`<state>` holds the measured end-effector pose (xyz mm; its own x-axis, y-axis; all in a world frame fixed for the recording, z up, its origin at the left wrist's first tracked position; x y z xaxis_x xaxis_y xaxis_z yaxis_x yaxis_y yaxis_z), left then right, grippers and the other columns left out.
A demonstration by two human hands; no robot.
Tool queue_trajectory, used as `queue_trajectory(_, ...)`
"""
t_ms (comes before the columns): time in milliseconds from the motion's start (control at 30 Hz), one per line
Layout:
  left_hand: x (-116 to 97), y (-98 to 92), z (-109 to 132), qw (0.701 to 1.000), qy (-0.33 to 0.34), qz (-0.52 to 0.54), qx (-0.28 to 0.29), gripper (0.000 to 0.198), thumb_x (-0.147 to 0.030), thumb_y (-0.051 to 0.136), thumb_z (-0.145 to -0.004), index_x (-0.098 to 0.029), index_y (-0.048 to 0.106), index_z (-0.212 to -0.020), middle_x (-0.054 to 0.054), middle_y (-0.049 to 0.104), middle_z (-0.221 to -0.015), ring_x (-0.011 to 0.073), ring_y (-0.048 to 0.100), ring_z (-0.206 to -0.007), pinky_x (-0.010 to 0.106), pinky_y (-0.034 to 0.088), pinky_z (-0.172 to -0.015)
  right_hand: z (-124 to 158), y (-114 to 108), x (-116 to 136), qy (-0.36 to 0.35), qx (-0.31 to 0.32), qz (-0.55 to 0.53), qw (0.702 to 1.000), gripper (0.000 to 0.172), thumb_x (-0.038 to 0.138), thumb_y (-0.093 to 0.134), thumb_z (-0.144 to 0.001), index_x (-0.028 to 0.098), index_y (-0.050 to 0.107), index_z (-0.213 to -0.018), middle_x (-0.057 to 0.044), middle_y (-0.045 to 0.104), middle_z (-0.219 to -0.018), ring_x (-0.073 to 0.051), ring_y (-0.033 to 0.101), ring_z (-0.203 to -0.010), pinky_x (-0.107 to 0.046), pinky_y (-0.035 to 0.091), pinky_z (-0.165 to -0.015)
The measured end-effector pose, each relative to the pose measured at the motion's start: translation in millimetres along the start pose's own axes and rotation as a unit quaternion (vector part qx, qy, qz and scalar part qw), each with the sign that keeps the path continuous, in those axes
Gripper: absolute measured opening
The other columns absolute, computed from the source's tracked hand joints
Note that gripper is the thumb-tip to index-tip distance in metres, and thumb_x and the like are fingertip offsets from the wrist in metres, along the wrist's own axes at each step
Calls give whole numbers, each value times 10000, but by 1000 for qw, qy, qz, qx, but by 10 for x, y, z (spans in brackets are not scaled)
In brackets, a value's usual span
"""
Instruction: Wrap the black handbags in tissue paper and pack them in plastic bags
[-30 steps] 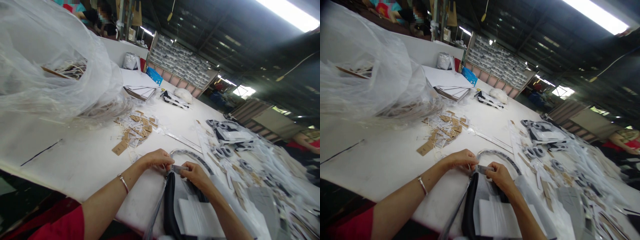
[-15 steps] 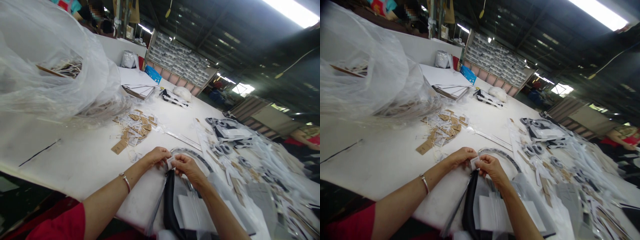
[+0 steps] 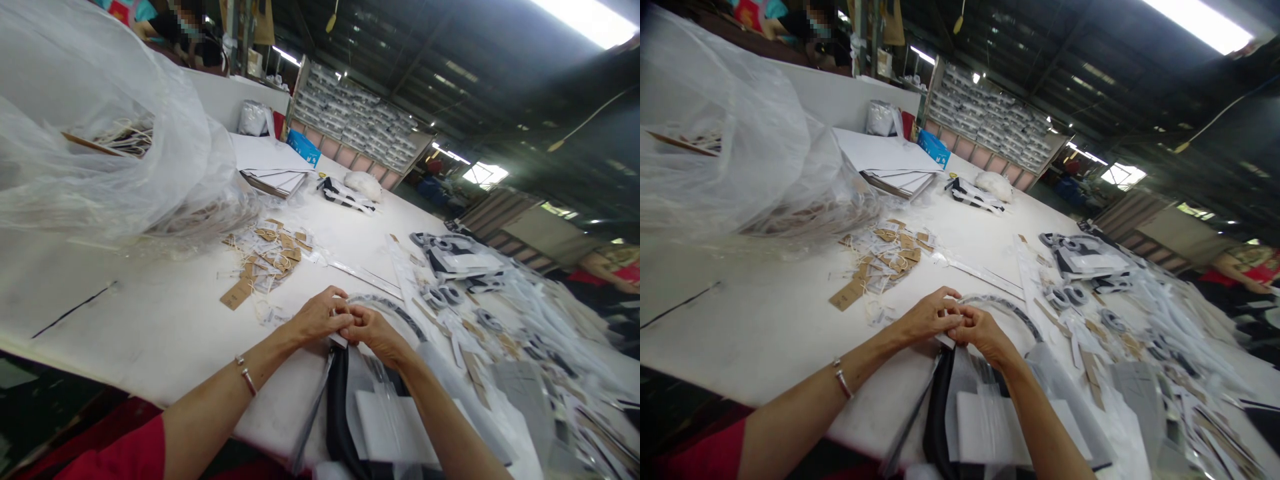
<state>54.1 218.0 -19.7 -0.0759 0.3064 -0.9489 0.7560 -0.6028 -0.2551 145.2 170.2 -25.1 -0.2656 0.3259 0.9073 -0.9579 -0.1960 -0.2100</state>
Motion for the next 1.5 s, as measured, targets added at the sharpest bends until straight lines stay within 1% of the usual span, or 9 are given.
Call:
queue_trajectory(100, -72, 0, 41, 999, 26, -40, 11, 131, -286, 618, -783, -209, 722, -801, 17, 536, -1283, 106, 572, -755, 241, 475, -738, 14, 10, -36, 6, 3, -1, 1000, 416, 357, 774, -618, 173, 666, -975, 26, 607, -719, -103, 487, -604, -229, 352, -547)
queue_trajectory(233, -113, -3, 61, 996, 41, -83, 12, 131, -281, 598, -812, -233, 719, -828, -2, 551, -1253, 114, 590, -799, 250, 462, -820, -8, -56, -50, 4, -70, 43, 997, 245, 331, 742, -615, 168, 641, -768, 44, 539, -580, -93, 437, -509, -238, 336, -504)
queue_trajectory(467, -99, 2, 84, 996, 1, -85, -1, 166, -254, 526, -860, -211, 683, -893, 47, 626, -1172, 206, 613, -1050, 299, 440, -971, -27, -186, -130, -4, -177, 45, 983, 238, 373, 734, -623, 189, 618, -721, 43, 537, -508, -112, 462, -438, -259, 352, -455)
queue_trajectory(600, 57, -33, 121, 996, -87, -34, -5, 331, -223, 430, -880, -187, 541, -1190, 89, 650, -1132, 150, 680, -675, 287, 554, -673, -26, -269, -192, 10, -219, 33, 975, 206, 338, 726, -620, 201, 577, -660, 28, 569, -516, -125, 493, -425, -271, 389, -437)
queue_trajectory(667, 135, -10, 132, 992, -126, 2, 17, 404, -198, 452, -840, -178, 484, -1242, 109, 642, -1167, 149, 684, -625, 239, 522, -495, -27, -277, -191, 6, -227, 28, 974, 188, 335, 714, -637, 205, 579, -657, 30, 563, -506, -130, 505, -431, -272, 399, -435)
queue_trajectory(933, 313, 94, 77, 975, -203, 46, 80, 171, -257, 500, -823, -135, 594, -897, 33, 672, -686, 196, 705, -687, 220, 525, -498, 80, -214, -6, -49, -250, 92, 963, 169, 365, 623, -751, 197, 620, -733, 30, 581, -540, -147, 539, -484, -271, 431, -489)
queue_trajectory(1167, 368, -324, -44, 977, -185, -103, -32, 95, -201, 542, -709, -176, 634, -707, 58, 694, -914, 216, 639, -936, 273, 485, -789, 224, -169, 238, -180, -275, 353, 876, 153, 280, 551, -808, 213, 683, -768, -26, 671, -805, -161, 582, -674, -304, 447, -704)
queue_trajectory(1300, 378, -534, -30, 966, -190, -154, -84, 151, -213, 517, -706, -180, 662, -729, 78, 702, -905, 235, 624, -926, 295, 457, -792, 163, -94, 150, -150, -207, 355, 899, 165, 270, 543, -803, 214, 697, -795, -27, 684, -819, -174, 611, -712, -302, 449, -689)
queue_trajectory(1500, 248, -591, -22, 971, -164, -152, -82, 218, -247, 486, -729, -164, 683, -770, 50, 698, -788, 187, 614, -754, 256, 427, -664, 113, -106, 207, -101, -206, 244, 942, 432, 471, 594, -816, 195, 654, -1142, -65, 691, -992, -192, 632, -784, -314, 485, -703)
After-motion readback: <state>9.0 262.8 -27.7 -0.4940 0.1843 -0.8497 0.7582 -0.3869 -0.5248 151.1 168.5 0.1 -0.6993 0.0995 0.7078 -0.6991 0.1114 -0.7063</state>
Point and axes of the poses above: each hand's wrist, its own z-axis away from the middle knuckle, its own y-axis out of the palm, x = y × z, the point moved 9 cm from there along -z, towards the middle knuckle
